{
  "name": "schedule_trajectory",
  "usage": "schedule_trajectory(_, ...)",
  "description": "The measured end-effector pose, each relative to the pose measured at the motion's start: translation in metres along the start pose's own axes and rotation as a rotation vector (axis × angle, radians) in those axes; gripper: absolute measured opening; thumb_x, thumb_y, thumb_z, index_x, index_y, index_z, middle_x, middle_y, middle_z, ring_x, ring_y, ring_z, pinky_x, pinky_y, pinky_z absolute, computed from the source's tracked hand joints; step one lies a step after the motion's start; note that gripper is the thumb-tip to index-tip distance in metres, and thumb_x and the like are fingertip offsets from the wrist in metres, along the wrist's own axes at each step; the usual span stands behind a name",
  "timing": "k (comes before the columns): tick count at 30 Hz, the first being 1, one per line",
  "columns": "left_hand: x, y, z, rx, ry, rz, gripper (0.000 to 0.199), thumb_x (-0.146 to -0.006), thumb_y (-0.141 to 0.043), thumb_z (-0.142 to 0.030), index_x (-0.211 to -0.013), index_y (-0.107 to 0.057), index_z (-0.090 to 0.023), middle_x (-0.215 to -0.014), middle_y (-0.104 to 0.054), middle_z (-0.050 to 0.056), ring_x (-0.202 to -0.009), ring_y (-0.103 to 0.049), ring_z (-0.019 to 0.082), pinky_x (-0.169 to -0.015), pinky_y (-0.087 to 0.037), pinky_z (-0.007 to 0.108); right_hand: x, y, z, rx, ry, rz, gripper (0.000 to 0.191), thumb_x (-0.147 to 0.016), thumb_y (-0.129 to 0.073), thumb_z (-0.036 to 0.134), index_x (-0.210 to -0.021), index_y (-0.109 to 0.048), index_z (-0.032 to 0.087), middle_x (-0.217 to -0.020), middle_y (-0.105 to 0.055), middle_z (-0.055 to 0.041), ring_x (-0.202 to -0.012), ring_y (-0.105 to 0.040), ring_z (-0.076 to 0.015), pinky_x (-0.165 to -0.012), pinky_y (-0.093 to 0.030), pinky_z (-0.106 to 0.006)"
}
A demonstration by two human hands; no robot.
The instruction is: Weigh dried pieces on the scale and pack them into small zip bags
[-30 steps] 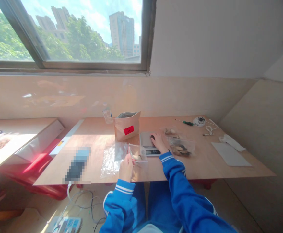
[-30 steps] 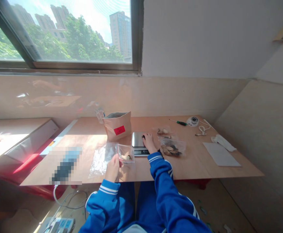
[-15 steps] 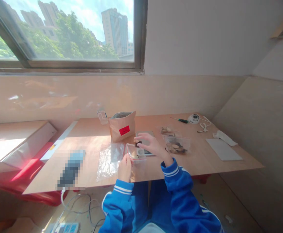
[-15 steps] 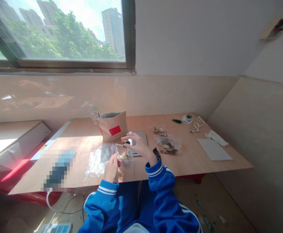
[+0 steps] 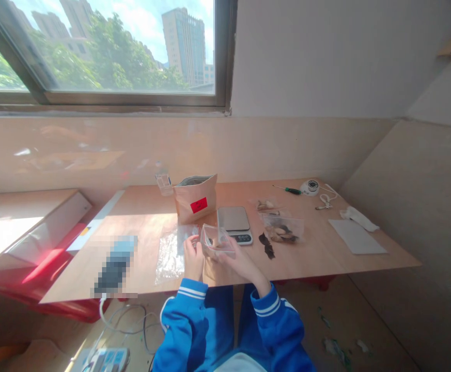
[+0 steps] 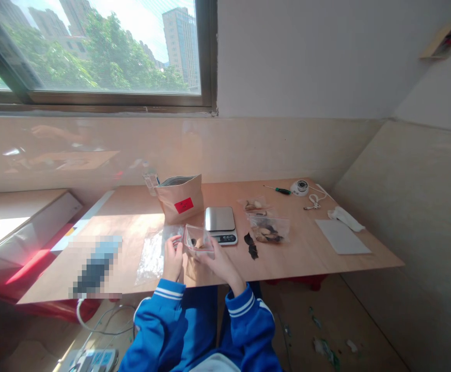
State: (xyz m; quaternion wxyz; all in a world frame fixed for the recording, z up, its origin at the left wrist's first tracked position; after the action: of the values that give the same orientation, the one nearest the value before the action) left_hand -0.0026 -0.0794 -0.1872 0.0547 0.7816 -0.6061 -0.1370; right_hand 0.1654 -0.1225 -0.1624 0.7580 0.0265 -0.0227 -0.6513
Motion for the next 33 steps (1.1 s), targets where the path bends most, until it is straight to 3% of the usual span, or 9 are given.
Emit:
schedule_trajectory(3, -0.017, -0.007, 0.008, 0.119, 0.025, 0.124, 0.026, -0.081, -0.051, -0.026, -0.103, -0.058, -0.015, -0.110, -0.063, 0.013, -0.106, -0.059, 0.024, -0.091, -0.047, 0.037, 0.000, 0.000, 0.012, 0.009, 0.113, -0.002, 0.040, -0.090, -0.050, 0.044, -0.123, -0.060, 0.023, -0.127, -0.062, -0.0080, -0.120, -0.055, -0.0220, -0.105, -0.039, -0.041)
schedule_trajectory(6, -0.025, -0.014, 0.012, 0.260, 0.076, 0.210, 0.030, -0.084, -0.051, -0.035, -0.103, -0.060, -0.015, -0.101, -0.067, 0.014, -0.095, -0.064, 0.025, -0.082, -0.051, 0.037, -0.001, 0.011, 0.013, 0.033, 0.162, -0.105, 0.041, -0.093, -0.043, 0.048, -0.110, -0.068, 0.021, -0.118, -0.067, -0.0082, -0.114, -0.059, -0.0228, -0.103, -0.041, -0.040)
schedule_trajectory(10, -0.020, -0.018, 0.002, 0.366, 0.108, 0.251, 0.036, -0.076, -0.061, -0.050, -0.086, -0.064, -0.016, -0.086, -0.068, 0.008, -0.084, -0.064, 0.022, -0.076, -0.053, 0.033, -0.006, 0.028, 0.006, 0.009, 0.148, -0.269, 0.046, -0.088, -0.047, 0.058, -0.099, -0.070, 0.020, -0.103, -0.073, -0.0101, -0.102, -0.066, -0.0259, -0.093, -0.049, -0.039)
schedule_trajectory(15, -0.011, -0.023, -0.018, 0.437, 0.066, 0.132, 0.038, -0.071, -0.065, -0.055, -0.076, -0.061, -0.018, -0.076, -0.067, 0.003, -0.075, -0.064, 0.018, -0.071, -0.053, 0.029, -0.009, 0.042, 0.003, -0.076, 0.135, -0.423, 0.043, -0.084, -0.051, 0.061, -0.087, -0.063, 0.020, -0.087, -0.075, -0.0106, -0.088, -0.070, -0.0266, -0.083, -0.054, -0.040)
schedule_trajectory(19, -0.004, -0.030, -0.012, 0.534, 0.113, 0.048, 0.038, -0.070, -0.067, -0.054, -0.074, -0.059, -0.018, -0.065, -0.065, 0.000, -0.062, -0.063, 0.014, -0.064, -0.052, 0.027, -0.003, 0.051, -0.011, -0.031, 0.122, -0.493, 0.038, -0.081, -0.058, 0.058, -0.082, -0.061, 0.021, -0.081, -0.075, -0.0100, -0.084, -0.071, -0.0266, -0.081, -0.053, -0.040)
schedule_trajectory(27, 0.004, -0.032, 0.007, 0.518, 0.240, 0.074, 0.036, -0.070, -0.070, -0.047, -0.088, -0.066, -0.016, -0.079, -0.071, 0.006, -0.076, -0.068, 0.019, -0.065, -0.054, 0.028, 0.001, 0.077, -0.045, 0.020, 0.037, -0.533, 0.041, -0.068, -0.069, 0.059, -0.075, -0.065, 0.018, -0.073, -0.073, -0.0083, -0.071, -0.068, -0.0244, -0.068, -0.053, -0.036)
schedule_trajectory(33, 0.005, -0.025, 0.000, 0.437, 0.243, 0.057, 0.041, -0.065, -0.073, -0.048, -0.085, -0.066, -0.013, -0.077, -0.071, 0.008, -0.077, -0.068, 0.020, -0.059, -0.052, 0.025, 0.007, 0.085, -0.039, -0.004, 0.023, -0.447, 0.039, -0.074, -0.067, 0.054, -0.082, -0.071, 0.016, -0.084, -0.074, -0.0098, -0.083, -0.068, -0.0244, -0.081, -0.051, -0.038)
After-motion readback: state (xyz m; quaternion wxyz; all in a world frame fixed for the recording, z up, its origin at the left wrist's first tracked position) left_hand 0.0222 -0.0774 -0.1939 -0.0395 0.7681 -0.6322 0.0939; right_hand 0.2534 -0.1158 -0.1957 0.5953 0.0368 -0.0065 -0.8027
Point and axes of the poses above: each hand's wrist, its own x-axis away from the middle knuckle, its own y-axis out of the back of the hand, z = x × y, the point moved 4 cm from there along -x, towards the middle knuckle
